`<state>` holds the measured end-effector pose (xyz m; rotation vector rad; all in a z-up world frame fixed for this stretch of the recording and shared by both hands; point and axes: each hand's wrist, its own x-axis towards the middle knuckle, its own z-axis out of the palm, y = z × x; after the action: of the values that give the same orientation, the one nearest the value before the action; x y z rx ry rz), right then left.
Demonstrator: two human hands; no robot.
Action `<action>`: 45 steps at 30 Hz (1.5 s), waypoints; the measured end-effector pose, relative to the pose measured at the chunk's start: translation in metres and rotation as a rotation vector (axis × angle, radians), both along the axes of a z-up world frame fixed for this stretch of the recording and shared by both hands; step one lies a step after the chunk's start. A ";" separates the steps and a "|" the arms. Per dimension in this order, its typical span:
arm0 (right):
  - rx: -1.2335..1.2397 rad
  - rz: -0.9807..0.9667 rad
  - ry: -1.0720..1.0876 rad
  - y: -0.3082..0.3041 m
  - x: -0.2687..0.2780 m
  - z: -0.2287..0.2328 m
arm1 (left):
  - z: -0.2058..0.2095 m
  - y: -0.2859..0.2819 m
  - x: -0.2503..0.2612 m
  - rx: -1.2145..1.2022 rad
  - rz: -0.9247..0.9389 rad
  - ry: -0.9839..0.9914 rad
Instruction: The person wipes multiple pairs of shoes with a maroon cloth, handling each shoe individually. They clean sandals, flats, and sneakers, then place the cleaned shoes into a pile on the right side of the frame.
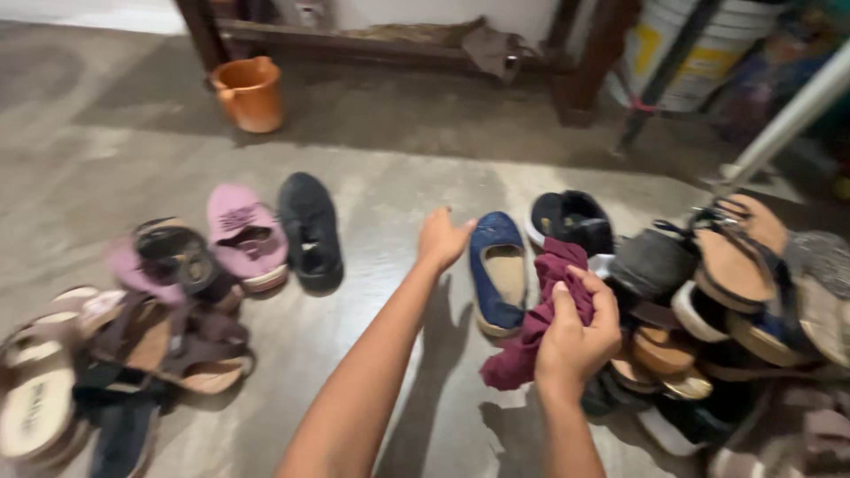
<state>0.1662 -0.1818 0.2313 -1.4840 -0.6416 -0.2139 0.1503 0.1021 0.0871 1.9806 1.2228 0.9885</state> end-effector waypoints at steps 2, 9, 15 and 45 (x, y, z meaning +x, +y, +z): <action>-0.015 0.061 -0.013 0.004 -0.014 -0.001 | 0.019 0.005 -0.072 -0.002 0.109 0.453; -0.108 0.140 0.006 0.014 -0.045 -0.025 | 0.031 -0.011 -0.244 0.183 0.244 0.619; -0.133 0.206 0.147 0.026 -0.058 -0.052 | 0.012 0.000 -0.236 0.246 0.117 0.581; -0.291 0.312 0.058 0.017 -0.086 -0.103 | 0.006 -0.192 -0.186 -0.044 0.288 0.034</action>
<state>0.0805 -0.1645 0.1279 -1.6347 -0.8736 0.1704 -0.0361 -0.0903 0.0929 1.8265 1.5667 1.0577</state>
